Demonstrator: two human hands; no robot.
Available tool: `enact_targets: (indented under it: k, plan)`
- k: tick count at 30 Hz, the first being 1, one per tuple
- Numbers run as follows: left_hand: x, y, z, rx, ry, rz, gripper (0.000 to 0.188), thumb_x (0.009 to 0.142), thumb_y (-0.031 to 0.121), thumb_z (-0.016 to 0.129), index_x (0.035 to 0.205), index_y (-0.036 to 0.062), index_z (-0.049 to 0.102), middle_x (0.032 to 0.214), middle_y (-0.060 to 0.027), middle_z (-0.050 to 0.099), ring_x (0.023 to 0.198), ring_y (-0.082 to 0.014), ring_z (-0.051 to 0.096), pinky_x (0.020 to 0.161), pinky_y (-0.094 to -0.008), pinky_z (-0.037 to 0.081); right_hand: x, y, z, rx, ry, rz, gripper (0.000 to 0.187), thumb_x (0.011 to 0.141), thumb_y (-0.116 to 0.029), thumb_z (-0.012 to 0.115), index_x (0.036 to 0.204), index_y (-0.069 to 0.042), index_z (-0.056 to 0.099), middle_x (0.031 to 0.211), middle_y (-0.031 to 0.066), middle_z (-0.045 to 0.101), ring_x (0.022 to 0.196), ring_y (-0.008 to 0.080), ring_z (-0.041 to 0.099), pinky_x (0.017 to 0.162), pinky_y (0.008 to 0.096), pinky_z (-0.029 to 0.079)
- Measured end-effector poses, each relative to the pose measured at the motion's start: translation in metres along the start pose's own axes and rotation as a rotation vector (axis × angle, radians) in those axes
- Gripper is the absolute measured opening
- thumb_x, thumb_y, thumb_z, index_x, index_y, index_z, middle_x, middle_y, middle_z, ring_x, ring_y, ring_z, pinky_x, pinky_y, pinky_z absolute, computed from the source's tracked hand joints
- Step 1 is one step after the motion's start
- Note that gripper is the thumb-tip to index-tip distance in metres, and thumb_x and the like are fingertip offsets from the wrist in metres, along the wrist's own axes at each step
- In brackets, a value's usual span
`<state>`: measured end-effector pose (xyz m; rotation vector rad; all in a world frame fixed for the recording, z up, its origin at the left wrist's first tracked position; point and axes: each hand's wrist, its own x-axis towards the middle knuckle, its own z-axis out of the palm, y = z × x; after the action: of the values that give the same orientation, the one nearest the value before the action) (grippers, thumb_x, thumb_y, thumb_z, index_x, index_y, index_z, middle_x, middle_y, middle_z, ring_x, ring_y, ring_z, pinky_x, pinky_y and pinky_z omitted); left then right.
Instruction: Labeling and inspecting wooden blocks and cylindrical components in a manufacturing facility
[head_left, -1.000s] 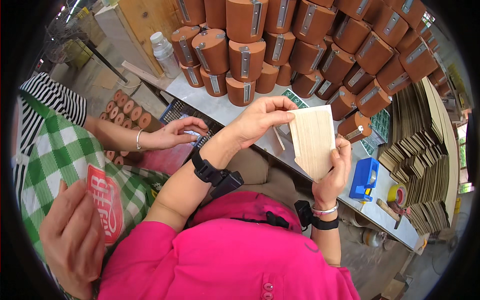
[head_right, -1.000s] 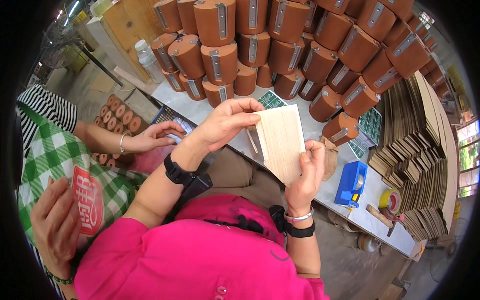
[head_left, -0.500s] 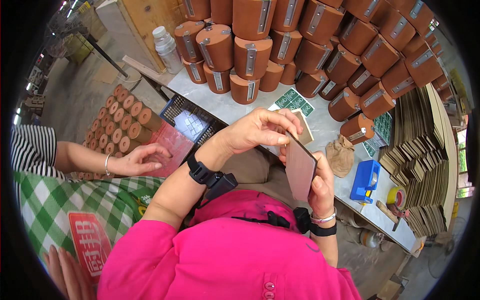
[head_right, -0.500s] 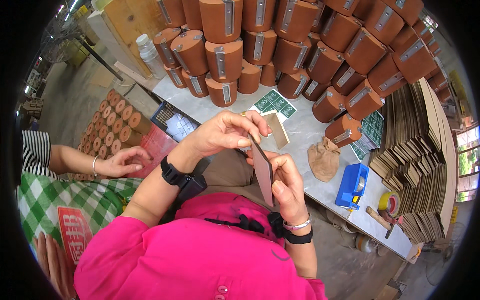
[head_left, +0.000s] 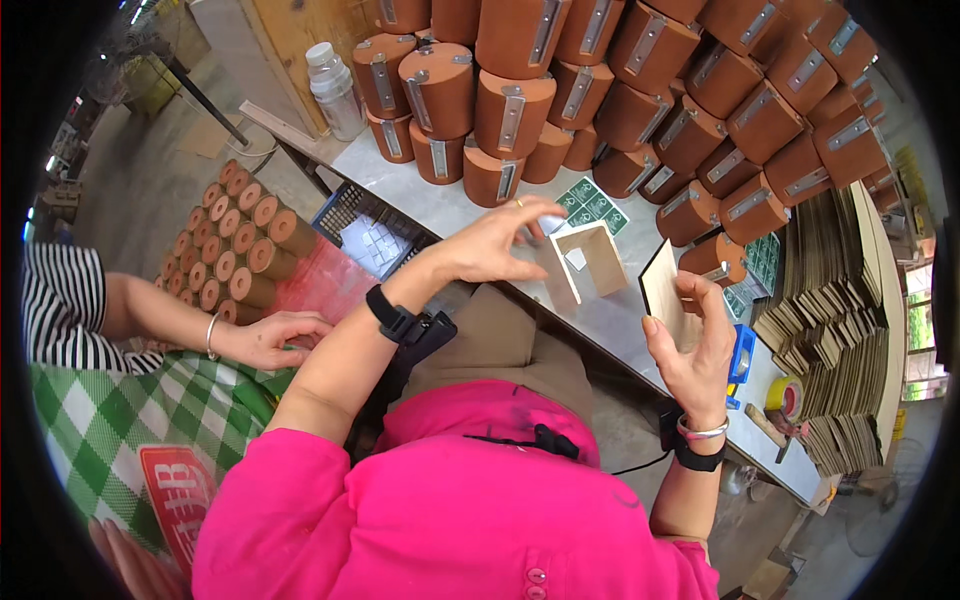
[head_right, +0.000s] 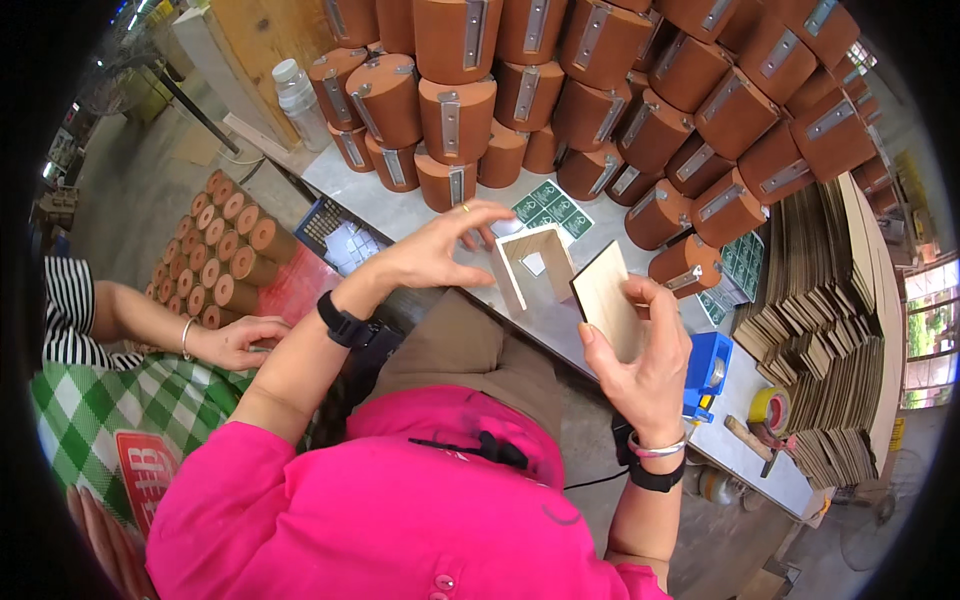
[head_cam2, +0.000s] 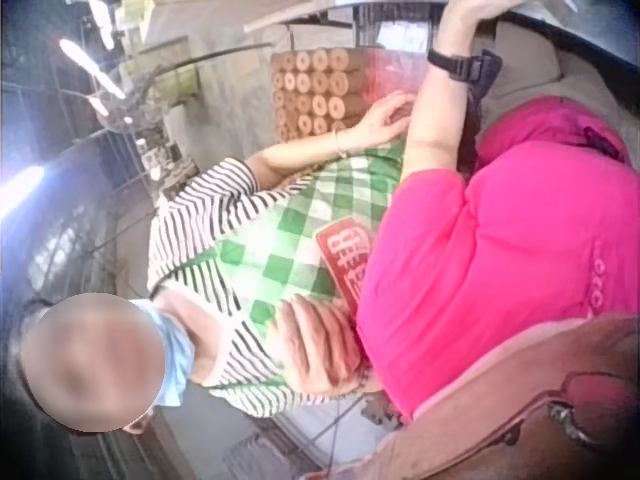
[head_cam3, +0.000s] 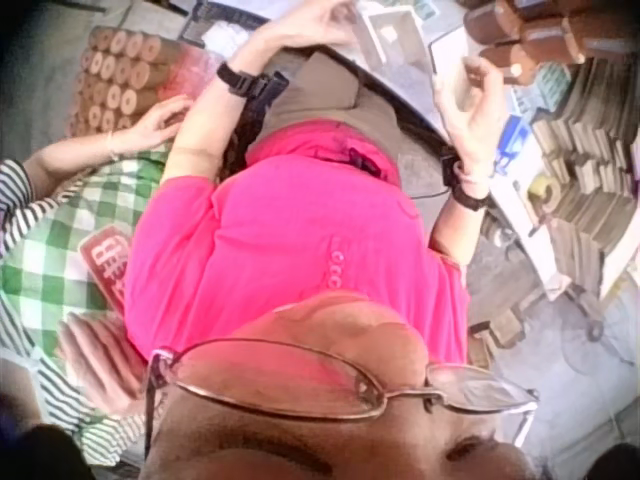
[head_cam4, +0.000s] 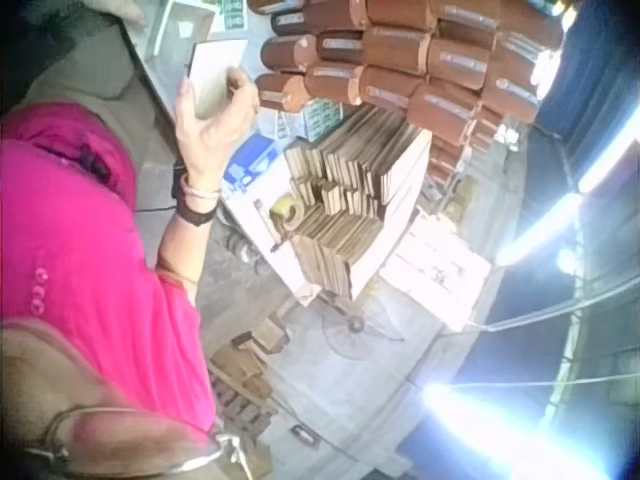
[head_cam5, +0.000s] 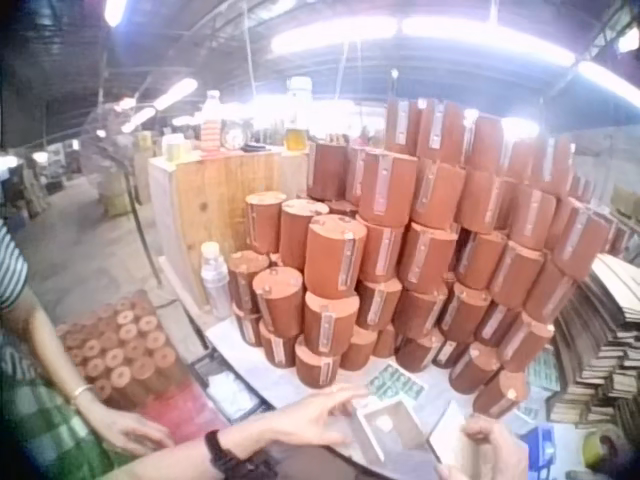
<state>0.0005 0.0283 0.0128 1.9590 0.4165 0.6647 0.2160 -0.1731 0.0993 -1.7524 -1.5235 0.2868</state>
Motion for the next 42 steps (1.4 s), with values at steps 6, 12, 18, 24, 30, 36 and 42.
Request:
enact_targets:
  k: [6,12,18,24,30,36,42]
  plan:
    - [-0.008,-0.003,0.057,-0.244,-0.105,-0.172,0.044,0.075,0.011,0.084,0.111,0.0043,0.057,0.117,-0.0089,0.057,0.084,-0.0125,0.062,0.076,-0.0281,0.050,0.010,0.011,-0.011,-0.276,-0.090,-0.143,0.055,0.067,-0.016,0.083,0.112,0.001,0.057,0.112,0.0197,0.063,0.099,0.0367,0.060,0.089,0.0406,0.049]
    - [-0.005,0.002,0.057,-0.347,-0.108,-0.153,0.089,0.073,0.011,0.085,0.147,0.0088,0.036,0.111,-0.0082,0.056,0.077,-0.0109,0.060,0.071,-0.0265,0.048,0.024,0.017,-0.008,-0.271,-0.279,-0.261,0.057,0.064,-0.017,0.083,0.114,0.001,0.060,0.119,0.0189,0.063,0.105,0.0373,0.058,0.092,0.0436,0.047]
    - [0.005,-0.002,0.052,-0.371,-0.210,-0.103,0.097,0.073,0.014,0.085,0.154,0.0123,0.031,0.080,0.0001,0.060,0.078,-0.0095,0.057,0.071,-0.0256,0.046,0.034,0.017,0.004,-0.312,-0.318,-0.334,0.058,0.064,-0.023,0.082,0.113,0.001,0.062,0.122,0.0190,0.063,0.107,0.0360,0.058,0.091,0.0430,0.048]
    - [0.003,-0.007,0.052,-0.409,-0.224,-0.139,0.093,0.074,0.018,0.086,0.152,0.0121,0.035,0.084,-0.0004,0.060,0.081,-0.0091,0.056,0.072,-0.0254,0.044,0.037,0.020,0.011,-0.331,-0.322,-0.315,0.058,0.063,-0.024,0.081,0.112,0.002,0.064,0.119,0.0190,0.064,0.105,0.0359,0.059,0.090,0.0436,0.049]
    - [0.004,-0.007,0.052,-0.401,-0.211,-0.120,0.093,0.073,0.018,0.086,0.151,0.0126,0.036,0.086,-0.0007,0.060,0.083,-0.0099,0.056,0.074,-0.0261,0.044,0.040,0.022,0.012,-0.314,-0.337,-0.340,0.060,0.062,-0.025,0.081,0.112,0.003,0.064,0.119,0.0200,0.064,0.105,0.0362,0.060,0.090,0.0436,0.049]
    - [0.004,-0.007,0.051,-0.392,-0.210,-0.135,0.092,0.072,0.018,0.086,0.150,0.0124,0.038,0.085,-0.0013,0.060,0.082,-0.0103,0.056,0.075,-0.0261,0.044,0.040,0.024,0.012,-0.317,-0.346,-0.333,0.061,0.062,-0.024,0.081,0.113,0.004,0.064,0.120,0.0204,0.064,0.106,0.0365,0.060,0.091,0.0436,0.049]
    - [0.005,-0.008,0.052,-0.413,-0.210,-0.126,0.091,0.071,0.016,0.085,0.150,0.0119,0.038,0.083,-0.0014,0.060,0.082,-0.0108,0.057,0.076,-0.0267,0.045,0.043,0.026,0.013,-0.293,-0.348,-0.343,0.061,0.060,-0.022,0.083,0.112,0.003,0.064,0.120,0.0202,0.064,0.106,0.0365,0.060,0.091,0.0437,0.049]
